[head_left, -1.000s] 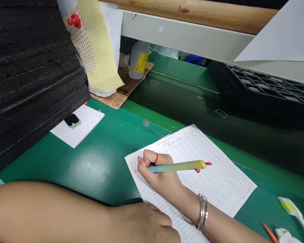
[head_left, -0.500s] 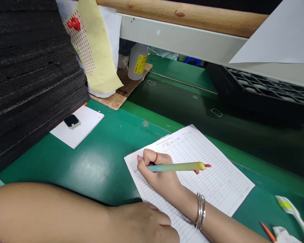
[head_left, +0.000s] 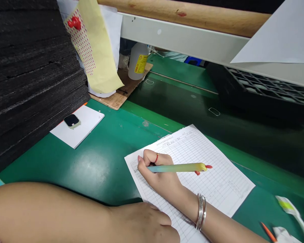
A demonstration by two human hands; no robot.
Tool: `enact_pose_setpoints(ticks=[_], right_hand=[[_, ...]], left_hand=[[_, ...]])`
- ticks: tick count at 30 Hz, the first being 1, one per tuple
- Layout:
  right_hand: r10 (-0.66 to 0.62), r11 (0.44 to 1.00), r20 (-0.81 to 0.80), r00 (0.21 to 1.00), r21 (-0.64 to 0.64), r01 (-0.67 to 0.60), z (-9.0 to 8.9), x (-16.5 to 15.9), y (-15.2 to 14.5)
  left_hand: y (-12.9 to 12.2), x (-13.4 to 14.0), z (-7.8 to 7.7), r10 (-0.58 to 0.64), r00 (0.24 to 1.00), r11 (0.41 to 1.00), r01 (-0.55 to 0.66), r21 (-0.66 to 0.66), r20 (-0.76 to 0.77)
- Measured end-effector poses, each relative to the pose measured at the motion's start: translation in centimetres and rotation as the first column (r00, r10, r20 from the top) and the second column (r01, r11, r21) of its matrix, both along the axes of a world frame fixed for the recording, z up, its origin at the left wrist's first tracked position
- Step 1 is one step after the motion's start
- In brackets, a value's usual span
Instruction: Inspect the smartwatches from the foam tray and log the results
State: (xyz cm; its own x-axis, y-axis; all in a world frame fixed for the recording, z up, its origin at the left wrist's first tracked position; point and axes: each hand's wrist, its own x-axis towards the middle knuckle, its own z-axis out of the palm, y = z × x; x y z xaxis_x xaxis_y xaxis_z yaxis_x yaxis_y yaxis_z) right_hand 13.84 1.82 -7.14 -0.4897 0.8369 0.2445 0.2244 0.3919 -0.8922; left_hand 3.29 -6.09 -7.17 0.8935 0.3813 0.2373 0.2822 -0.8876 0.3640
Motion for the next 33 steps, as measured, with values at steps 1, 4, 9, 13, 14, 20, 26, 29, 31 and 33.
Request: enact_pose_setpoints(ticks=[1, 4, 9, 13, 14, 20, 26, 29, 31, 33], right_hand=[[0.0, 1.0, 0.0, 1.0, -0.001, 0.0, -0.01, 0.0, -0.01], [-0.001, 1.0, -0.002, 1.0, -0.004, 0.001, -0.04, 0.03, -0.05], [0.003, 1.0, -0.003, 1.0, -0.012, -0.003, -0.06, 0.05, -0.07], [0.0, 1.0, 0.0, 1.0, -0.025, 0.0, -0.01, 0.04, -0.06], [0.001, 1.0, 0.001, 1.0, -0.03, 0.0, 0.02, 0.06, -0.06], [-0.049, 0.997, -0.007, 0.999, -0.054, 0.049, 0.1, 0.17, -0.01], [-0.016, 0.999, 0.008, 1.0, -0.041, 0.016, -0.17, 0.12, 0.05], [-0.009, 0.999, 0.012, 1.0, -0.031, 0.009, -0.14, 0.15, 0.06], [-0.003, 1.0, 0.017, 1.0, -0.028, 0.003, -0.09, 0.19, 0.06], [-0.007, 1.0, 0.022, 1.0, -0.024, 0.008, -0.08, 0.22, 0.05]], left_hand=[[-0.03, -0.02, -0.02, 0.001, 1.0, 1.0, -0.001, 0.001, 0.002], [-0.11, 0.0, -0.02, -0.004, 1.0, 1.0, 0.004, 0.001, -0.015], [-0.07, 0.13, -0.02, -0.021, 0.999, 1.0, 0.02, -0.008, -0.049], [-0.04, 0.14, -0.05, -0.013, 0.999, 1.0, 0.013, 0.0, -0.031], [-0.03, 0.13, -0.02, -0.013, 0.999, 1.0, 0.013, 0.003, -0.03], [0.0, 0.07, 0.38, -0.014, 0.998, 1.0, 0.015, 0.011, -0.064], [-0.03, -0.01, 0.23, -0.009, 0.999, 1.0, 0.01, 0.016, -0.032], [-0.14, -0.04, 0.05, 0.004, 1.0, 1.0, -0.004, 0.026, 0.003], [-0.21, -0.04, -0.04, 0.006, 1.0, 1.0, -0.006, 0.028, 0.018], [-0.24, -0.04, -0.05, 0.004, 1.0, 1.0, -0.005, 0.029, 0.021]])
